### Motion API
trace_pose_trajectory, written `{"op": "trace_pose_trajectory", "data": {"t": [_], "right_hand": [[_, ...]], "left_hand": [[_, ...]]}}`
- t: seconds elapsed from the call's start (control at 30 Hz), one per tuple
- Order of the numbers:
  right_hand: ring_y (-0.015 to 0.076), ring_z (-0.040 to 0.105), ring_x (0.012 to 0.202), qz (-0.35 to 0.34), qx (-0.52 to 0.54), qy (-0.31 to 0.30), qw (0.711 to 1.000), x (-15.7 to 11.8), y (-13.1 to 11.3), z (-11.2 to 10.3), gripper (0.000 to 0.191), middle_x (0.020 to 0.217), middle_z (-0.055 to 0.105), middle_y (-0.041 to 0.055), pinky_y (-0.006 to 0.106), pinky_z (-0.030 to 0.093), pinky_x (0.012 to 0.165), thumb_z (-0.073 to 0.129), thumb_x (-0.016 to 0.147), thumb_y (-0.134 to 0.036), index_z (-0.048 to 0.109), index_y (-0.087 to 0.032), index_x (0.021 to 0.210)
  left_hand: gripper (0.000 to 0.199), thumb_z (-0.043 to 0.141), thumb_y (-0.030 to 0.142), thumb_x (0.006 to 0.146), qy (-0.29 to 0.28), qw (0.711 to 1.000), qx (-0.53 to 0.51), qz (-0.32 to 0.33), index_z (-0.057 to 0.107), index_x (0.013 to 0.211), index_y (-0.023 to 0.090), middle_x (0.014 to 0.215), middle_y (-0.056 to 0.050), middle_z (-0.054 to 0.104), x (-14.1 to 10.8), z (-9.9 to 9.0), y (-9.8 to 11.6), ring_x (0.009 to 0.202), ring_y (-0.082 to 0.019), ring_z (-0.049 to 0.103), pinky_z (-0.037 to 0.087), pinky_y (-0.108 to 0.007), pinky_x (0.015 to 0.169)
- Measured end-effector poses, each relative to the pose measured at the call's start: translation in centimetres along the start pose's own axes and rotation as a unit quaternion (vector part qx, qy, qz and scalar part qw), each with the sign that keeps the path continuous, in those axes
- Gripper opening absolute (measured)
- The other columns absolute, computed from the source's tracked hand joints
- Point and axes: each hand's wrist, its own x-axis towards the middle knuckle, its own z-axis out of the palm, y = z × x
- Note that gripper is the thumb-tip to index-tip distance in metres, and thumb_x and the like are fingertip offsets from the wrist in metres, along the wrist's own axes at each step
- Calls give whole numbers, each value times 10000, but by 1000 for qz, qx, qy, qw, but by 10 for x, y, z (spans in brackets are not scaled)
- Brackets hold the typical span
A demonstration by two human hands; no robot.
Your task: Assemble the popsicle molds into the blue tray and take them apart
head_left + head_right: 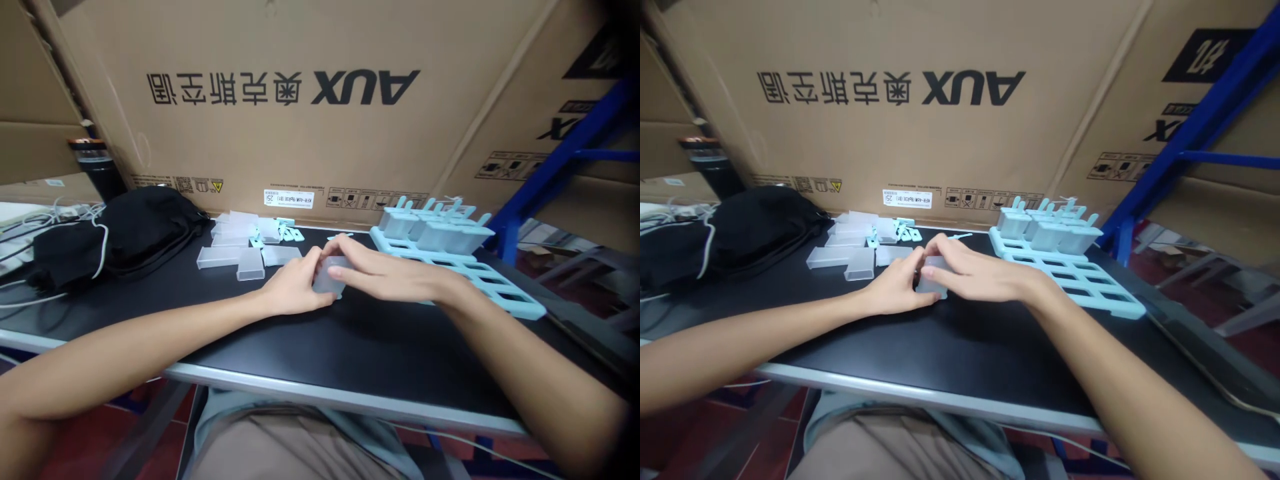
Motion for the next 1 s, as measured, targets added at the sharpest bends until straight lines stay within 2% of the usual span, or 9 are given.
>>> {"op": "trace_pose_trajectory", "data": {"t": [0.07,0.13,0.17,0.27,0.43,0.57,0.67,0.77,1.0], "right_hand": [[238,519,1120,8,12,85,996,3,15,-1,312,1254,548,100,369,426,905,362,900,-268,411,-216,1203],[239,556,1073,26,-13,164,986,5,33,-2,405,1236,580,108,380,436,879,350,849,-176,392,-200,1251],[237,584,1018,34,-38,184,982,6,42,-2,443,1203,610,107,377,444,852,354,824,-146,396,-194,1263],[223,636,879,39,-115,192,974,7,64,1,454,1073,683,99,347,459,783,362,790,-95,476,-175,1223],[200,656,890,-3,-138,224,965,12,79,7,444,1060,695,86,299,473,754,357,765,-33,549,-176,1139],[219,624,962,-30,-153,202,967,16,78,9,490,1090,671,93,321,473,800,376,720,0,566,-175,1136],[235,592,988,-50,-164,136,976,17,79,12,395,1050,656,100,334,464,829,430,729,-34,616,-181,1044],[233,588,927,-46,-163,71,983,18,83,16,315,1015,650,99,331,457,800,509,742,-108,633,-175,1024],[174,551,721,17,-169,62,984,21,83,16,177,823,637,64,276,400,654,548,705,-142,637,-142,858]], "left_hand": [[373,685,364,762,35,999,-17,18,426,991,223,861,1,592,1,-3,-2,755,-185,584,451,-302,640],[308,660,316,791,66,996,-47,38,426,965,217,917,-13,598,3,-6,-4,817,-178,584,466,-313,713],[294,649,294,803,74,994,-65,47,426,976,214,945,-21,605,4,-7,-4,845,-177,587,471,-319,748],[298,637,260,820,83,988,-113,65,420,1018,208,1009,-46,626,5,-8,-5,905,-185,602,476,-339,816],[302,651,264,820,68,984,-145,71,428,1016,207,1049,-70,634,4,-5,-5,906,-205,620,486,-367,824],[364,666,254,810,55,981,-177,52,424,1079,213,1072,-78,638,4,-4,-5,945,-224,627,480,-381,843],[438,666,265,818,50,967,-249,31,386,1152,218,1035,-71,657,5,-4,-6,940,-222,637,475,-374,836],[497,677,274,814,66,940,-334,14,356,1191,223,1010,-59,667,8,-5,-8,919,-210,644,472,-362,832],[386,709,296,788,101,906,-412,-5,488,1093,215,933,-16,668,14,-8,-11,873,-179,632,467,-305,799]]}}
